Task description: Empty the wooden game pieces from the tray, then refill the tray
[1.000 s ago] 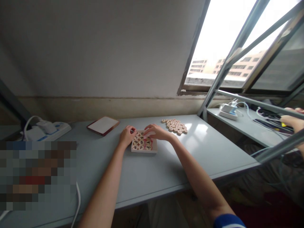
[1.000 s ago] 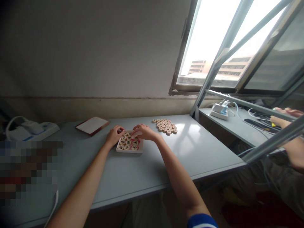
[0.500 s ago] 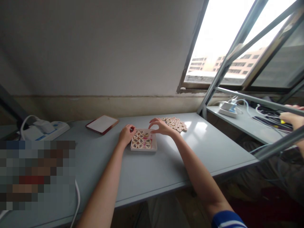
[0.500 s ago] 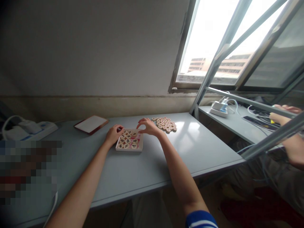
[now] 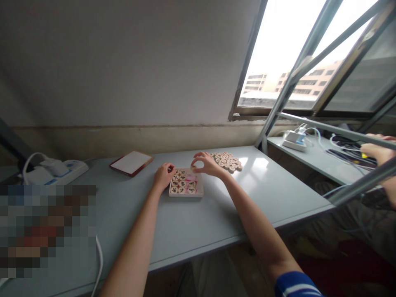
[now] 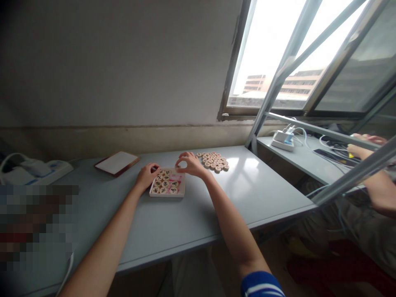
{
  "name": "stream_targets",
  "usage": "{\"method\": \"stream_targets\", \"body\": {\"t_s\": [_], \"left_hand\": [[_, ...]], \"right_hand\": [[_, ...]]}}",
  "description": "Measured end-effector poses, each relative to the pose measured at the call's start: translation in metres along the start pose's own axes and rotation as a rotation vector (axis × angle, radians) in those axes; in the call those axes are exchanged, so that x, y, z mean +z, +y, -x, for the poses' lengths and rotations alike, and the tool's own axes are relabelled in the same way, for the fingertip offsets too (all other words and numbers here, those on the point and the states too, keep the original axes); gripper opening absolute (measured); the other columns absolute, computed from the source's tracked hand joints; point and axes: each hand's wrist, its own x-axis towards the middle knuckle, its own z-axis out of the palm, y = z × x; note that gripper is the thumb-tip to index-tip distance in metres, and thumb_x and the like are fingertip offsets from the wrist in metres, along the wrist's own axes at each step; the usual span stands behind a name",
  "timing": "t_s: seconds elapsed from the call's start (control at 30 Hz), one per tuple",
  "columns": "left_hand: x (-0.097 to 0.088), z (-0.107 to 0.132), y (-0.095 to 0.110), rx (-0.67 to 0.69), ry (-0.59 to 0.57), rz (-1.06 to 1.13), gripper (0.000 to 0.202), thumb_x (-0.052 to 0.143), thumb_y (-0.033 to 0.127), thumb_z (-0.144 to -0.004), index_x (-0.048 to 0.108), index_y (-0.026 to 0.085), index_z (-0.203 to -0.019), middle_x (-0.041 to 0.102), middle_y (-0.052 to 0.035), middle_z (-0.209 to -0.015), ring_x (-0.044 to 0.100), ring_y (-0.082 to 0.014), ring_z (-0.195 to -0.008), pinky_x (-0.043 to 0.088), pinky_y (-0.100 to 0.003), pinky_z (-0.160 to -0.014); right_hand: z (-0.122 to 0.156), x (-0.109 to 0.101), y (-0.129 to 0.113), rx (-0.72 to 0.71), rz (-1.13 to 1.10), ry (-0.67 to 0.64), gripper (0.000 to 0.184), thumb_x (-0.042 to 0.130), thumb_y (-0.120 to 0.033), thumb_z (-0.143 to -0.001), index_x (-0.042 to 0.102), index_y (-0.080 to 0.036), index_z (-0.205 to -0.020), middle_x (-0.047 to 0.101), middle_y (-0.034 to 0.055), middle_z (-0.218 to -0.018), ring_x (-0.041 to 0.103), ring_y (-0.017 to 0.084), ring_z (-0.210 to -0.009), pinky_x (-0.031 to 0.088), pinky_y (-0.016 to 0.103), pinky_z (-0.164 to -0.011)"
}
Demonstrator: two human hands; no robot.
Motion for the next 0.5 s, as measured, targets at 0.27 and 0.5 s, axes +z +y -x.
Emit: {"method": "stream_targets", "body": {"t_s": [0.27, 0.5], "left_hand": [[0.001, 0.0, -0.002, -0.009, -0.001, -0.008, 0.015, 0.048, 0.027, -0.074, 0.06, 0.017, -0.075, 0.062, -0.0039, -0.082, 0.055, -0.0126, -0.067, 0.043, -0.024, -0.067], [0.002, 0.0, -0.003, -0.005, 0.002, 0.007, 0.016, 0.047, 0.027, -0.075, 0.06, 0.017, -0.076, 0.063, -0.0039, -0.082, 0.055, -0.0124, -0.067, 0.043, -0.024, -0.066]], "right_hand": [[0.018, -0.001, 0.045, 0.323, 0.232, 0.135, 0.016, 0.054, -0.024, -0.076, 0.063, -0.024, -0.089, 0.051, 0.0054, -0.104, 0.042, 0.022, -0.099, 0.032, 0.035, -0.086], [0.02, 0.001, 0.046, 0.344, 0.396, 0.144, 0.017, 0.049, -0.021, -0.078, 0.064, -0.024, -0.086, 0.056, 0.006, -0.104, 0.042, 0.024, -0.099, 0.027, 0.041, -0.085]]}}
